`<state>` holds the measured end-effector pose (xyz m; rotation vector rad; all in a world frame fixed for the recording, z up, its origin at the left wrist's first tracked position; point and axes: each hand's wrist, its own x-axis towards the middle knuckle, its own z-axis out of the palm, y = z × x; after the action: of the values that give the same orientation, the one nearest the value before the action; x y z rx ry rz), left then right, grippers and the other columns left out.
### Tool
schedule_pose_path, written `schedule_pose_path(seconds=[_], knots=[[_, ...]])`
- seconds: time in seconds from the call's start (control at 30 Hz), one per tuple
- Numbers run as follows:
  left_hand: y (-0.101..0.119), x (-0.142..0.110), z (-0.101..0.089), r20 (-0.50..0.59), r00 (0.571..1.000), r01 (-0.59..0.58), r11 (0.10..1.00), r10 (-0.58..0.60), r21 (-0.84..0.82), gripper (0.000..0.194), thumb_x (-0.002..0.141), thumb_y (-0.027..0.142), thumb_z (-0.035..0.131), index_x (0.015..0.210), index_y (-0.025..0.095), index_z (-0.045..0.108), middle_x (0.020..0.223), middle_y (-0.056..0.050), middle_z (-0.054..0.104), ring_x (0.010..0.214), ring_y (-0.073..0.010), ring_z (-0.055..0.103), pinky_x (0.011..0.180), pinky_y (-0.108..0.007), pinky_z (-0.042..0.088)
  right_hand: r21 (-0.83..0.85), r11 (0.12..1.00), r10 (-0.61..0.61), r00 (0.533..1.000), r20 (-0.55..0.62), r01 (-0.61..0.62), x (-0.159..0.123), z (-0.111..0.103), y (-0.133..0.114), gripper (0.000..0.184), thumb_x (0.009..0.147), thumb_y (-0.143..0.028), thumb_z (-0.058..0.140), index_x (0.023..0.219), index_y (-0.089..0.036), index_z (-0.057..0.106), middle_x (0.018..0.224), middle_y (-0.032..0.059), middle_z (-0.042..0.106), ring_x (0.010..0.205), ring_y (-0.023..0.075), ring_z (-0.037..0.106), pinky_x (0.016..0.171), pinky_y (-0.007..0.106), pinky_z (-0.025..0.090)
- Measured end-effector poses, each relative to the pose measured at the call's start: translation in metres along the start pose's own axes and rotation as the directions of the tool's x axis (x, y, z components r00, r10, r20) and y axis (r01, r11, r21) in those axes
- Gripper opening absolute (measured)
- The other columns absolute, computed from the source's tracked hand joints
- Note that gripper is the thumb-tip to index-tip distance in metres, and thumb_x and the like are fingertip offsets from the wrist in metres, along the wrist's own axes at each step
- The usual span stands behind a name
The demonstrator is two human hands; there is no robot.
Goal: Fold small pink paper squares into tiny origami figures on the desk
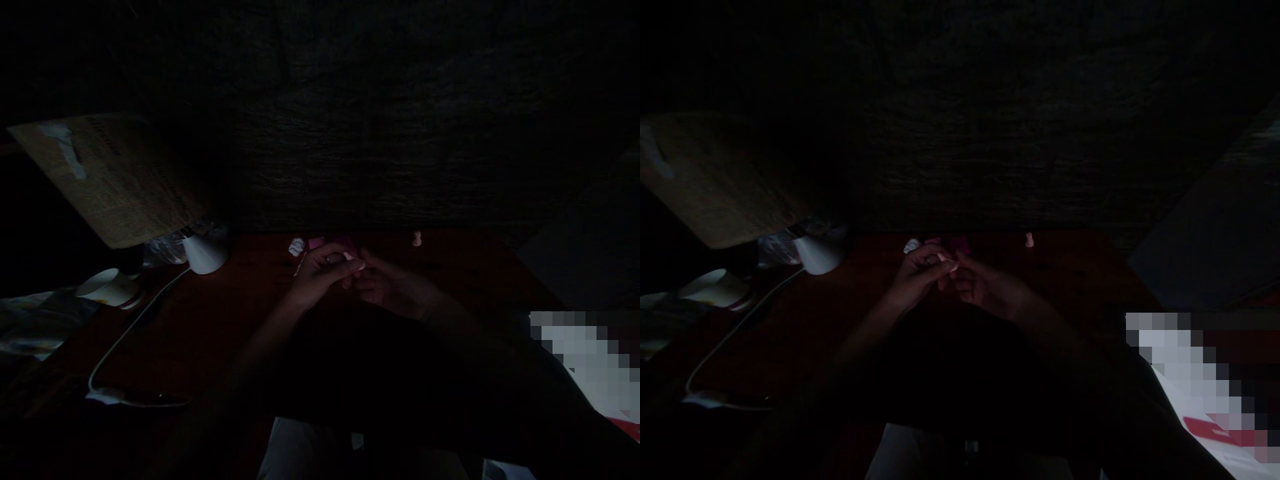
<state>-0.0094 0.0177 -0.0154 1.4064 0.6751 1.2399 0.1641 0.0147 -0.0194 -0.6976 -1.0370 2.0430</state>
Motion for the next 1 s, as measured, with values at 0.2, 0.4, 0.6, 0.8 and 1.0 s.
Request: schedule_pose_path(seconds=[0.2, 0.4, 0.6, 0.8, 1.0], knots=[[0.0025, 0.0004, -0.0019, -0.01, 1.0, -0.017, 0.999, 0.017, 0.046, 0.027, 0.078, 0.045, 0.086, 0.083, 0.021, 0.073, 0.067, 0.003, 0.069, 0.048, -0.0085, 0.055, 0.053, -0.026, 0.045, 0.031, 0.999, 0.005, 1.0, -0.009, -0.005, 0.0002, -0.0025, -0.0001, 0.03, 0.078, -0.05, 0.089, 0.093, -0.026, 0.079, 0.09, 0.0013, 0.077, 0.082, 0.0157, 0.068, 0.068, 0.026, 0.05], [0.0023, 0.0019, -0.0042, 0.0, 0.999, -0.05, 0.996, 0.05, 0.075, 0.032, 0.079, 0.048, 0.085, 0.082, 0.02, 0.073, 0.066, 0.002, 0.069, 0.047, -0.008, 0.055, 0.054, -0.025, 0.046, 0.068, 0.998, 0.002, 1.0, -0.011, -0.001, 0.0002, -0.0045, 0.0002, 0.03, 0.076, -0.047, 0.091, 0.093, -0.025, 0.079, 0.09, 0.0008, 0.077, 0.079, 0.0133, 0.067, 0.067, 0.024, 0.049], [-0.0008, 0.0026, -0.0066, 0.005, 0.998, -0.055, 0.995, 0.055, 0.078, 0.032, 0.081, 0.048, 0.084, 0.082, 0.019, 0.071, 0.062, 0.004, 0.066, 0.048, -0.0074, 0.054, 0.052, -0.022, 0.042, 0.054, 0.998, -0.027, 0.999, 0.034, 0.025, -0.0015, -0.0024, -0.0005, 0.032, 0.073, -0.046, 0.094, 0.091, -0.025, 0.079, 0.091, -0.0006, 0.076, 0.079, 0.0114, 0.064, 0.065, 0.021, 0.048], [-0.0007, 0.0014, -0.0056, 0.025, 1.0, 0.008, 1.0, -0.008, -0.003, 0.037, 0.084, 0.056, 0.079, 0.087, 0.019, 0.074, 0.064, 0.002, 0.066, 0.05, -0.0082, 0.054, 0.052, -0.022, 0.042, 0.072, 0.997, -0.022, 1.0, 0.004, 0.022, -0.0019, -0.0009, -0.0019, 0.025, 0.078, -0.041, 0.09, 0.097, -0.028, 0.08, 0.092, 0.0001, 0.075, 0.082, 0.0142, 0.065, 0.068, 0.025, 0.048], [0.0, 0.0003, -0.0052, 0.02, 0.998, 0.067, 0.997, -0.066, -0.038, 0.032, 0.082, 0.05, 0.08, 0.084, 0.019, 0.072, 0.062, 0.002, 0.063, 0.05, -0.0091, 0.053, 0.053, -0.024, 0.042, 0.121, 0.993, -0.015, 1.0, 0.005, 0.014, 0.0012, -0.0018, 0.0005, 0.034, 0.069, -0.043, 0.096, 0.096, -0.03, 0.081, 0.091, -0.0018, 0.075, 0.077, 0.0122, 0.062, 0.066, 0.023, 0.047]])
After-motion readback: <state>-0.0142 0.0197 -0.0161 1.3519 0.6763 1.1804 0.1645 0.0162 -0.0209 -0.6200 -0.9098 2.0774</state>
